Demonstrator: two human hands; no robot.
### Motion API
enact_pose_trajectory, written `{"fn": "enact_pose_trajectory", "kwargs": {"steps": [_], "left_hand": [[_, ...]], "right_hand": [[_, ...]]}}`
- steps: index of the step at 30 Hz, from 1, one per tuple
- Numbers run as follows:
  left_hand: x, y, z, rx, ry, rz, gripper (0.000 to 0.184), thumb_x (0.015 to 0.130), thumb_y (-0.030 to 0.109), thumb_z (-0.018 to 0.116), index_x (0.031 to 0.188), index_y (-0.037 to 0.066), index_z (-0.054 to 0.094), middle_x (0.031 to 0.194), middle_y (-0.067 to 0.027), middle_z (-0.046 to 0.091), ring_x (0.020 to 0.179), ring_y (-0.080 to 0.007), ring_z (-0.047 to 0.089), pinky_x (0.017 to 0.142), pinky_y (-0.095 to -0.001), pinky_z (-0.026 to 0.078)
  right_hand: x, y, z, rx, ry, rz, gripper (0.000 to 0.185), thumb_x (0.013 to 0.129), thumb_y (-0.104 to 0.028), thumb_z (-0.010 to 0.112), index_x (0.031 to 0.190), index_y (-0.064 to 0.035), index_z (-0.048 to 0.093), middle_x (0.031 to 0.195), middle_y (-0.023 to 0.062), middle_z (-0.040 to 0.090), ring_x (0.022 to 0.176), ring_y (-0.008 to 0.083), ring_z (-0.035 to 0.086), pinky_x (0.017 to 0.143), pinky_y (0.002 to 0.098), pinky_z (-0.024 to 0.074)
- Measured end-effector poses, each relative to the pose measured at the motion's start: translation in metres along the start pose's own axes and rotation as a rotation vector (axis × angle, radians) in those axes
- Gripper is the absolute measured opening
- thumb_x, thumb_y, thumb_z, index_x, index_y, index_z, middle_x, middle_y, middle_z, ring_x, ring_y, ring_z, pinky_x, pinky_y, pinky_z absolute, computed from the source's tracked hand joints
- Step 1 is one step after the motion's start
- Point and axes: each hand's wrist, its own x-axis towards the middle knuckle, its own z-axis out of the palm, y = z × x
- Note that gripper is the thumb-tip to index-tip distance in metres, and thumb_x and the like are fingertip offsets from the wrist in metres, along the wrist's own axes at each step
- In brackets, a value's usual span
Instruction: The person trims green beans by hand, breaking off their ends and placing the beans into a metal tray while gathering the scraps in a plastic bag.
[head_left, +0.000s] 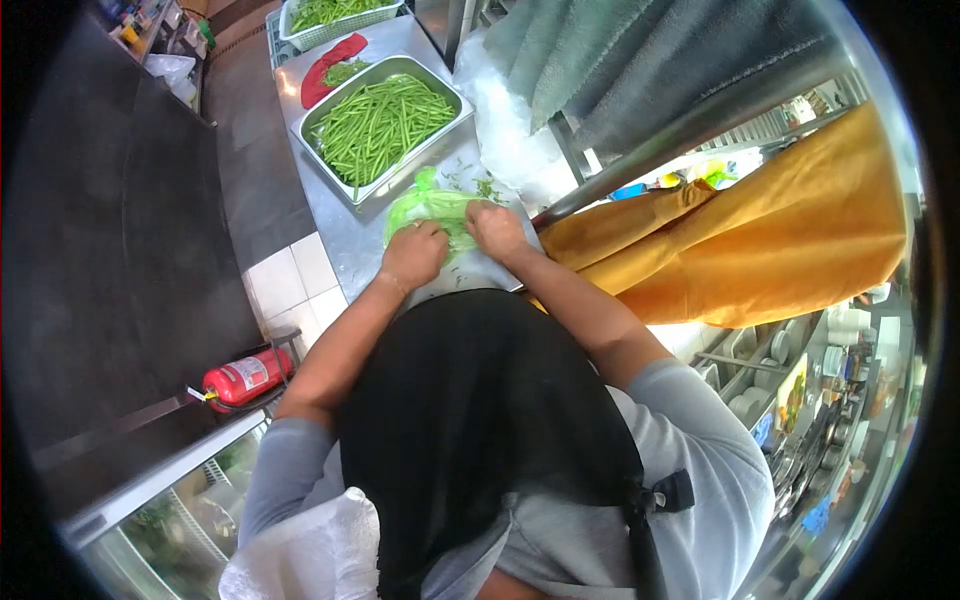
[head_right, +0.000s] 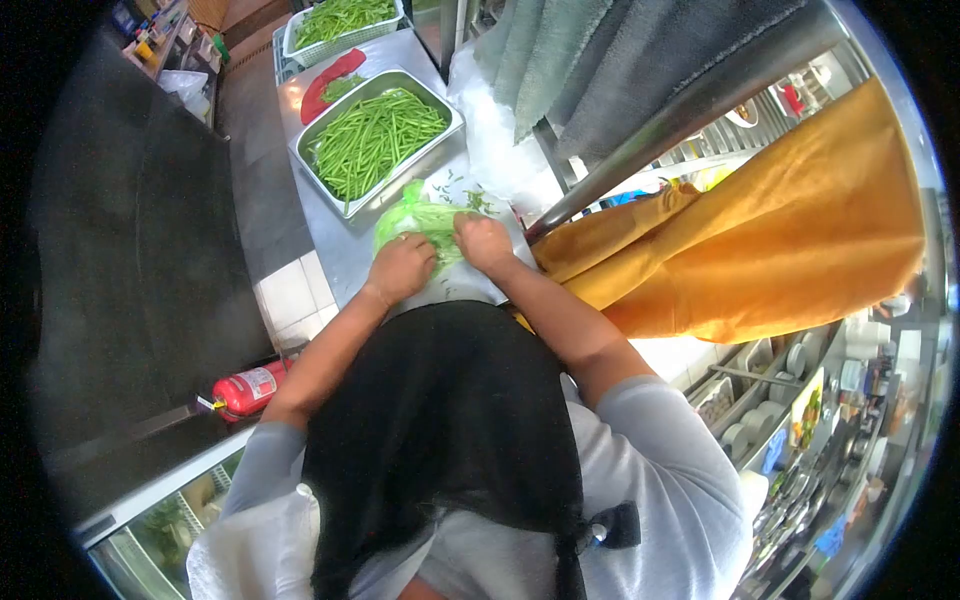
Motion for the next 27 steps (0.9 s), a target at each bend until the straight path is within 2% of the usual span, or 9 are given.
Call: {"fn": "enact_pose_trajectory", "kwargs": {"steps": [4,9,13,19,21,22,24,25,27], "left_hand": [[0.001,0.005,-0.005,0.084,-0.043,-0.199,0.024,0.094,0.024,0.067,0.110,0.008,0.072,0.106,-0.0115,0.072,0.099,-0.0333,0.072,0.083,-0.0481,0.060],[0.014,0.000,-0.016,0.020,-0.308,-0.504,0.049,0.093,0.044,0.071,0.117,0.002,0.068,0.116,-0.0211,0.075,0.099,-0.0371,0.076,0.086,-0.0471,0.061],[0.013,0.001,-0.028,0.021,-0.311,-0.518,0.052,0.092,0.046,0.072,0.117,0.000,0.068,0.115,-0.0227,0.075,0.103,-0.0367,0.075,0.088,-0.0459,0.061],[0.005,0.006,-0.029,0.000,-0.076,-0.494,0.048,0.086,0.036,0.083,0.119,0.004,0.070,0.112,-0.0209,0.075,0.100,-0.0356,0.074,0.088,-0.0469,0.059],[0.006,0.006,-0.022,-0.444,0.231,-0.346,0.042,0.085,0.028,0.087,0.117,0.005,0.074,0.102,-0.0157,0.076,0.082,-0.0274,0.072,0.077,-0.0419,0.058],[0.007,0.007,-0.018,-0.442,0.228,-0.345,0.042,0.085,0.028,0.087,0.117,0.005,0.074,0.102,-0.0157,0.076,0.082,-0.0274,0.072,0.077,-0.0419,0.058],[0.012,0.016,-0.018,-0.850,0.219,-0.543,0.033,0.090,0.025,0.085,0.113,0.003,0.077,0.093,-0.0090,0.075,0.069,-0.0154,0.064,0.065,-0.0332,0.053],[0.012,0.014,-0.017,-0.848,0.219,-0.543,0.033,0.090,0.025,0.085,0.113,0.003,0.077,0.093,-0.0090,0.075,0.069,-0.0154,0.064,0.065,-0.0332,0.053],[0.014,0.008,-0.014,-1.268,0.287,-0.827,0.023,0.096,0.024,0.079,0.105,0.002,0.078,0.086,-0.0028,0.073,0.068,-0.0076,0.061,0.060,-0.0255,0.050]], "right_hand": [[0.001,0.006,0.008,0.016,0.045,-0.106,0.017,0.094,-0.025,0.070,0.097,-0.0096,0.075,0.103,0.0166,0.072,0.097,0.0370,0.072,0.085,0.0509,0.0589],[0.006,0.006,0.011,-0.006,0.027,-0.139,0.017,0.092,-0.024,0.070,0.097,-0.0081,0.071,0.101,0.0157,0.071,0.095,0.0366,0.072,0.085,0.0501,0.0584],[0.003,0.009,0.002,0.061,0.031,-0.142,0.017,0.092,-0.020,0.068,0.103,-0.0067,0.067,0.098,0.0157,0.072,0.094,0.0358,0.072,0.082,0.0471,0.0582],[-0.005,0.013,-0.004,0.650,0.082,0.046,0.019,0.093,-0.012,0.071,0.108,-0.0051,0.061,0.095,0.0131,0.074,0.088,0.0291,0.073,0.078,0.0411,0.0576],[-0.008,0.006,-0.013,0.561,0.056,0.021,0.021,0.093,-0.013,0.073,0.109,-0.0055,0.061,0.094,0.0120,0.074,0.087,0.0269,0.074,0.079,0.0403,0.0578],[-0.007,0.005,-0.013,0.564,0.058,0.023,0.021,0.093,-0.013,0.073,0.109,-0.0055,0.061,0.094,0.0120,0.074,0.087,0.0269,0.074,0.079,0.0403,0.0578],[-0.005,0.002,-0.012,0.497,-0.006,-0.082,0.021,0.093,-0.015,0.074,0.109,-0.0054,0.062,0.097,0.0132,0.075,0.088,0.0291,0.074,0.080,0.0408,0.0582],[-0.004,0.000,-0.012,0.499,-0.006,-0.083,0.021,0.093,-0.015,0.074,0.109,-0.0054,0.062,0.097,0.0132,0.075,0.088,0.0291,0.074,0.080,0.0408,0.0582],[-0.004,-0.005,-0.016,0.411,-0.099,-0.065,0.024,0.093,-0.018,0.074,0.112,-0.0052,0.067,0.099,0.0149,0.076,0.089,0.0316,0.074,0.082,0.0415,0.0584]]}}
